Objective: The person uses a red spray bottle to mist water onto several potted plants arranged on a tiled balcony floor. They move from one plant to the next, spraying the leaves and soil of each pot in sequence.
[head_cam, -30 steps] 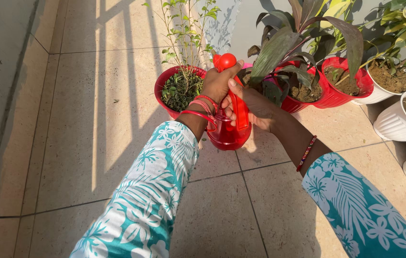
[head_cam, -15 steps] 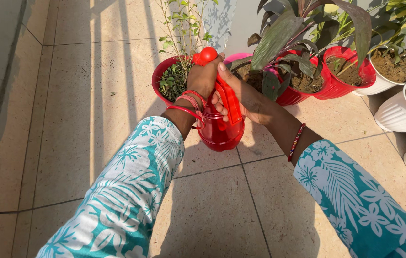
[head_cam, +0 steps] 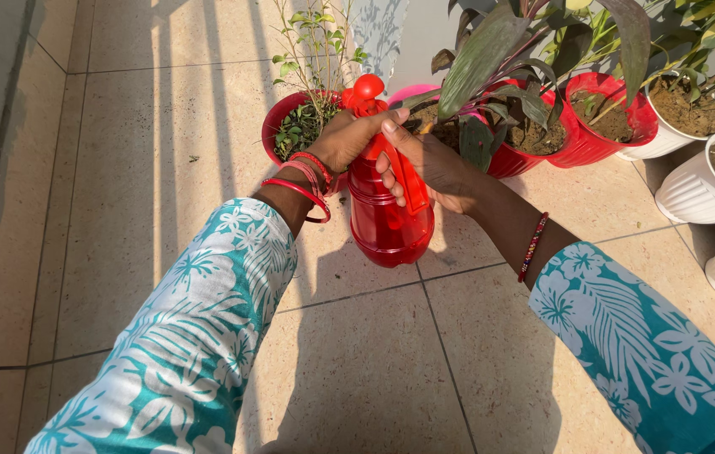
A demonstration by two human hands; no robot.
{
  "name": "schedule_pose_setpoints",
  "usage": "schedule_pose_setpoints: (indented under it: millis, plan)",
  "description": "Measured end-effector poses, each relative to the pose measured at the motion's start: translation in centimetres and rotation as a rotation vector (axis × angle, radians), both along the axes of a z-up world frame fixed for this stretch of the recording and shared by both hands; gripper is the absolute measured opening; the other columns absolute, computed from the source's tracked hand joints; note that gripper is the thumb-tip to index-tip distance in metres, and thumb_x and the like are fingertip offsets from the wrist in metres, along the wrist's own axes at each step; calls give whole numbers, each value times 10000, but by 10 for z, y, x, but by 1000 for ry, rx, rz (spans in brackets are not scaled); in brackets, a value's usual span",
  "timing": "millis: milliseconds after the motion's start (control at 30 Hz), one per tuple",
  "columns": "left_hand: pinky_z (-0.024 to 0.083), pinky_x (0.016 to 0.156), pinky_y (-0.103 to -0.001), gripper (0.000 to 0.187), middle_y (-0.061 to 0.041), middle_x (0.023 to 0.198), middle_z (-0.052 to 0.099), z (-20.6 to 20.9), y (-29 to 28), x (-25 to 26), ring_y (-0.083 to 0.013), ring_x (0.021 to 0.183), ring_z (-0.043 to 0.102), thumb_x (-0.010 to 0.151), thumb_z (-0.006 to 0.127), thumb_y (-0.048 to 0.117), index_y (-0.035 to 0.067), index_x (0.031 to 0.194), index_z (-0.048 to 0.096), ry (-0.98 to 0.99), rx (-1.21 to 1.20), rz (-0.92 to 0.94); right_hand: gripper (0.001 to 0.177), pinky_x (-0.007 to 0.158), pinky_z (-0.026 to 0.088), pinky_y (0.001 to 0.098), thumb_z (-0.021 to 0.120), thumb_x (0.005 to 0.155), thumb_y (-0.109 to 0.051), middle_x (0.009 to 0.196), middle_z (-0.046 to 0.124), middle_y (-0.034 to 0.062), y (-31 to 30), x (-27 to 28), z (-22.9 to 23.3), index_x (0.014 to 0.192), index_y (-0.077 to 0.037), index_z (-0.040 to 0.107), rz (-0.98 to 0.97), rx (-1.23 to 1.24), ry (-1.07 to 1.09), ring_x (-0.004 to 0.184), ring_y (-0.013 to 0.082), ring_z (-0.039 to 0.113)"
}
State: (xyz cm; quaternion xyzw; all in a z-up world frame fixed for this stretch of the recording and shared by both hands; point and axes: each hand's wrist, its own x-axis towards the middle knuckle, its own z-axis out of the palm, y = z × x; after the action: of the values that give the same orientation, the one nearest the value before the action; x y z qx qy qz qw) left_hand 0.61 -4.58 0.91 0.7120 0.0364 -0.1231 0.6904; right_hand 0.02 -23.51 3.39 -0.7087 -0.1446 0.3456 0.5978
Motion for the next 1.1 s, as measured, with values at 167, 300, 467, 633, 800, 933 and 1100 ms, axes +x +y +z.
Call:
schedule_pose_setpoints:
  millis: [167, 300, 467, 633, 800, 933, 1100]
  plan:
    - [554, 795, -327, 563, -85, 850, 772, -3, -8, 5, -189, 808, 722, 764, 732, 575, 63, 997, 761, -63, -19, -17, 736, 508, 516, 309, 436, 921, -780, 702, 587, 29, -5, 0, -3, 923, -60, 588, -6, -14, 14, 551, 134, 567]
    - [539, 790, -313, 591, -82, 898, 783, -9, -6, 9, -175, 825, 720, 806, 651, 606, 61, 995, 776, -48, 19, -21, 806, 484, 514, 282, 299, 869, -825, 688, 591, -9, -5, -2, 2, 961, -100, 640, 4, -24, 49, 530, 105, 565]
    - [534, 747, -328, 485, -90, 865, 753, -12, -4, 7, -192, 784, 685, 800, 659, 495, 51, 972, 750, -27, -8, -7, 683, 528, 539, 303, 410, 916, -744, 743, 610, 14, -3, -5, 0, 984, -101, 629, 38, -44, 45, 595, 126, 594]
    - [539, 718, -349, 344, -78, 824, 718, -9, 1, -10, -197, 754, 671, 770, 670, 365, 64, 931, 718, 73, -64, 41, 496, 591, 553, 301, 562, 972, -563, 814, 640, 35, 0, -5, -15, 987, -74, 644, 122, 36, 97, 692, 129, 637]
    - [491, 651, -377, 362, -79, 831, 703, -6, 5, -11, -205, 718, 634, 776, 651, 402, 82, 933, 717, 81, 64, 23, 539, 527, 518, 299, 559, 965, -587, 712, 629, 62, 2, -6, -11, 900, -60, 650, 108, -72, 60, 575, 159, 601]
    - [533, 730, -329, 413, -78, 885, 758, -14, 1, 3, -187, 766, 690, 774, 652, 450, 92, 947, 762, 68, 147, 81, 589, 504, 515, 297, 529, 949, -637, 686, 621, 57, 5, -10, -3, 863, -65, 641, 56, -144, 40, 543, 159, 590]
    - [551, 758, -348, 465, -91, 910, 758, -25, 0, 11, -222, 799, 712, 811, 578, 523, 119, 978, 736, 47, 243, 109, 614, 503, 520, 283, 517, 947, -647, 689, 633, 65, 8, -12, -3, 837, -56, 641, 53, -159, 29, 545, 156, 595]
